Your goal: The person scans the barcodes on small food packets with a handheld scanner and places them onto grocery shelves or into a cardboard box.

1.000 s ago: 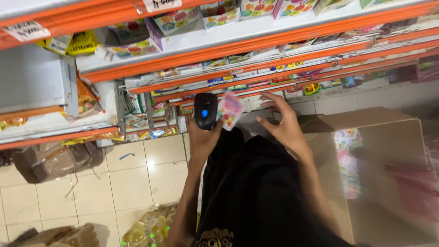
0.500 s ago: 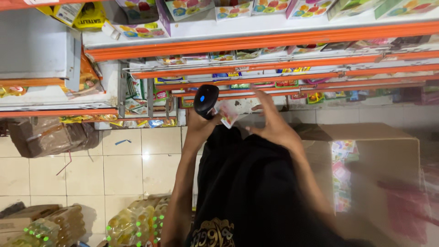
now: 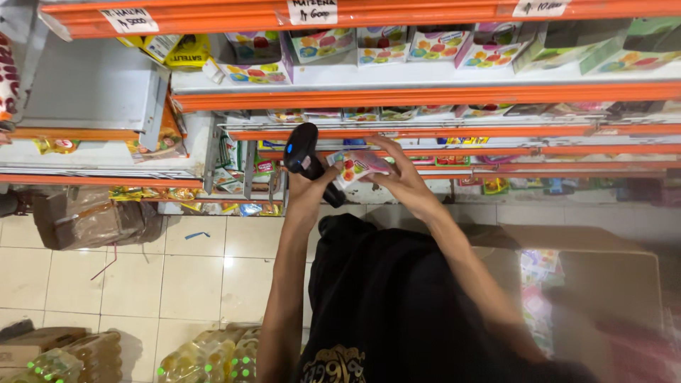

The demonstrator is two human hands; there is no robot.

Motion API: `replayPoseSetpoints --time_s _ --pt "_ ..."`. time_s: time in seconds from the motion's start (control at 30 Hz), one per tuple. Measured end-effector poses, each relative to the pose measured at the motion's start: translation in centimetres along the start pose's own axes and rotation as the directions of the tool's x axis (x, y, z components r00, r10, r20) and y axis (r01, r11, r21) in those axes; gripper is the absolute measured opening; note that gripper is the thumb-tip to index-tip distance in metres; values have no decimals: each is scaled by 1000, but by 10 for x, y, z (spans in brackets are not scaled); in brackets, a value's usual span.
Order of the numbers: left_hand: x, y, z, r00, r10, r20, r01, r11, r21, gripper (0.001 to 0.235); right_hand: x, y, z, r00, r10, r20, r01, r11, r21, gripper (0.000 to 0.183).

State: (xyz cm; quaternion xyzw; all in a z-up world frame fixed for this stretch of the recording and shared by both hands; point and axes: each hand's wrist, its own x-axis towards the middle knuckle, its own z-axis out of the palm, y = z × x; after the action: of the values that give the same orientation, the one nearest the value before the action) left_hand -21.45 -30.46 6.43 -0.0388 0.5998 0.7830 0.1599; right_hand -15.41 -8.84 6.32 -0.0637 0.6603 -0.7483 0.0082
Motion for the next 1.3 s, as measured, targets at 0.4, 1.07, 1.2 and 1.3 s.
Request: replayPoseSetpoints --time_s 0.4,1.07,1.2,1.3 --pt "37 8 -9 890 377 256 -449 628 636 57 52 0 -10 872 144 -469 -107 989 105 42" --pt "46 12 -13 850 254 462 -524 309 794 69 77 -19 39 948 -121 -294 64 979 -196 22" --pt "44 8 -18 854 211 475 -517 254 817 57 90 -13 44 959 -233 -163 163 920 -357 24" --pt "41 7 -20 848 220 481 -526 244 815 61 88 -20 54 938 -314 -145 198 831 -520 26"
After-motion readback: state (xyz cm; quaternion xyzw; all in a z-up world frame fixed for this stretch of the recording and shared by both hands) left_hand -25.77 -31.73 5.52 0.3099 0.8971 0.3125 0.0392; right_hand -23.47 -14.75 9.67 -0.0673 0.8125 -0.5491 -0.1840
